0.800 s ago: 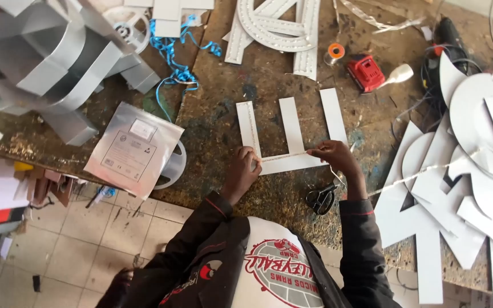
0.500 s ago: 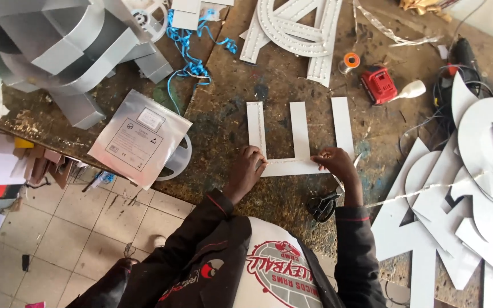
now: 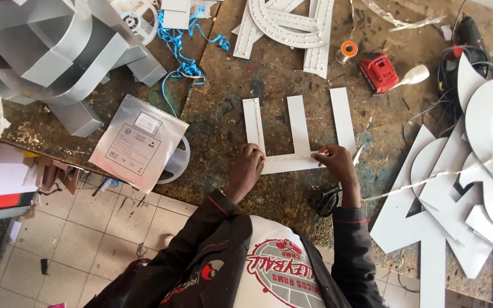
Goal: Applying adhesive LED strips to a plastic letter 'M' for sign fabrication
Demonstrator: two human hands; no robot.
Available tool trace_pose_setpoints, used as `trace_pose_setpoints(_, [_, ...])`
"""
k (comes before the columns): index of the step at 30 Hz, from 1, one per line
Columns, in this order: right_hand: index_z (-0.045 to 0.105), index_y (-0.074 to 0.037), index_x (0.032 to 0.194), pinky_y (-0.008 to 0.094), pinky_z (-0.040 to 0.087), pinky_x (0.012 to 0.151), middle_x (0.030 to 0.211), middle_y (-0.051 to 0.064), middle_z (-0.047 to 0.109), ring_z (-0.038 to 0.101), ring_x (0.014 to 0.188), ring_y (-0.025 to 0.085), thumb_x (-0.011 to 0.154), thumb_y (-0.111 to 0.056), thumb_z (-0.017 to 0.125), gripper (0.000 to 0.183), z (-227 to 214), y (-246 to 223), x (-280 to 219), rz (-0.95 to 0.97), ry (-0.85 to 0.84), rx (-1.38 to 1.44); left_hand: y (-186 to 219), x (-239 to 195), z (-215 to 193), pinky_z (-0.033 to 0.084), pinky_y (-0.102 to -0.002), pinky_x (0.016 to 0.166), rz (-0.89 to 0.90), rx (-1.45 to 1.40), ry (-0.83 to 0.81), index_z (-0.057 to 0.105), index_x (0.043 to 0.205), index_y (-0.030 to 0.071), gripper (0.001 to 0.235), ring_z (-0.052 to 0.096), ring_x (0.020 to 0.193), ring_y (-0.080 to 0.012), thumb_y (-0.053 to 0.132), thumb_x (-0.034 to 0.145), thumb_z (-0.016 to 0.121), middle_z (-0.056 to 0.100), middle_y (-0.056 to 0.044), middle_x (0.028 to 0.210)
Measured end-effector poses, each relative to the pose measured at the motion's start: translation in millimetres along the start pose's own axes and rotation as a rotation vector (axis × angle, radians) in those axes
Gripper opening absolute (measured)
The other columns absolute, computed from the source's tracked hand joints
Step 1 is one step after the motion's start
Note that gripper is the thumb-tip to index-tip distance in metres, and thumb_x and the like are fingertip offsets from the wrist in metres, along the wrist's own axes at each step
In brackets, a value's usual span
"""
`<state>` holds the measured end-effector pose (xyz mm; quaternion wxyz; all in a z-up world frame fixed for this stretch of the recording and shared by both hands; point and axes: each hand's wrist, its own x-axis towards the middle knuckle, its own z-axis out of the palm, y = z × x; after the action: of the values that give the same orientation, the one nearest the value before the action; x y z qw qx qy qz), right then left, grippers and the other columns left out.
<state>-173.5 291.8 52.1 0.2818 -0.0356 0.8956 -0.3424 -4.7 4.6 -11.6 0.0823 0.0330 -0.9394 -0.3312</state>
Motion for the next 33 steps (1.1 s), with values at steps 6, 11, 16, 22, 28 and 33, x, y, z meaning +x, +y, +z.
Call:
trace_pose_setpoints(6, [0.085, -0.021, 0.102, 0.036, 0.054, 0.087, 0.073, 0.004, 0.083, 0.075, 0.081, 0.024, 0.089, -0.042, 0.091, 0.026, 4.2, 0.0, -3.9, 0.008, 0.029, 0.01, 6.9, -0.5, -12.7, 0.06, -0.048, 0.099, 0.032, 0.015, -0.028, 0.063, 0.107, 0.013, 0.014, 0.055, 0.132, -0.0341, 0.011, 0.108, 0.076, 0.051, -0.005, 0.122])
trace_pose_setpoints(11, [0.085, -0.024, 0.101, 0.035, 0.054, 0.085, 0.07, 0.002, 0.081, 0.077, 0.079, 0.023, 0.086, -0.048, 0.092, 0.029, 7.5, 0.8, 0.4, 0.032, 0.059, -0.024, 8.7, -1.0, -16.6, 0.061, -0.048, 0.098, 0.03, 0.008, -0.011, 0.064, 0.108, 0.013, 0.011, 0.057, 0.131, -0.0341, 0.013, 0.109, 0.075, 0.053, -0.006, 0.122])
trace_pose_setpoints(16, [0.086, -0.023, 0.102, 0.033, 0.054, 0.086, 0.071, 0.003, 0.081, 0.078, 0.079, 0.021, 0.084, -0.046, 0.093, 0.03, 7.7, -2.9, -3.6, 0.034, 0.065, 0.006, 3.3, -3.1, -18.5, 0.061, -0.05, 0.098, 0.061, 0.012, 0.009, 0.063, 0.119, 0.013, 0.009, 0.059, 0.13, -0.0317, 0.015, 0.114, 0.071, 0.056, -0.007, 0.123])
trace_pose_setpoints(22, [0.087, -0.02, 0.106, 0.037, 0.054, 0.086, 0.072, 0.006, 0.082, 0.079, 0.081, 0.027, 0.085, -0.048, 0.093, 0.035, 7.5, -4.3, -5.5, 0.038, 0.073, -0.009, 17.6, -23.0, -6.3, 0.064, -0.054, 0.106, 0.327, 0.229, -0.012, 0.073, 0.13, -0.002, 0.02, 0.066, 0.132, -0.0414, 0.002, 0.11, 0.073, 0.066, -0.021, 0.13])
trace_pose_setpoints(28, [0.087, -0.017, 0.105, 0.036, 0.053, 0.084, 0.072, 0.006, 0.081, 0.074, 0.078, 0.026, 0.089, -0.04, 0.091, 0.029, 6.0, -15.1, -16.0, 0.003, 0.102, 0.013, 26.0, -29.3, -9.9, 0.036, -0.058, 0.137, 0.305, 0.528, -0.147, 0.061, 0.154, -0.003, 0.068, 0.06, 0.142, -0.035, 0.055, 0.117, 0.06, 0.061, -0.022, 0.143])
trace_pose_setpoints(33, [0.086, -0.018, 0.105, 0.035, 0.053, 0.082, 0.071, 0.005, 0.081, 0.074, 0.075, 0.024, 0.089, -0.042, 0.093, 0.029, 9.4, -2.9, -11.6, -0.026, 0.128, 0.029, 46.0, -29.8, -39.7, 0.028, -0.06, 0.136, 0.288, 0.525, -0.207, 0.049, 0.168, -0.003, 0.1, 0.055, 0.135, -0.0322, 0.072, 0.104, 0.067, 0.059, -0.021, 0.146])
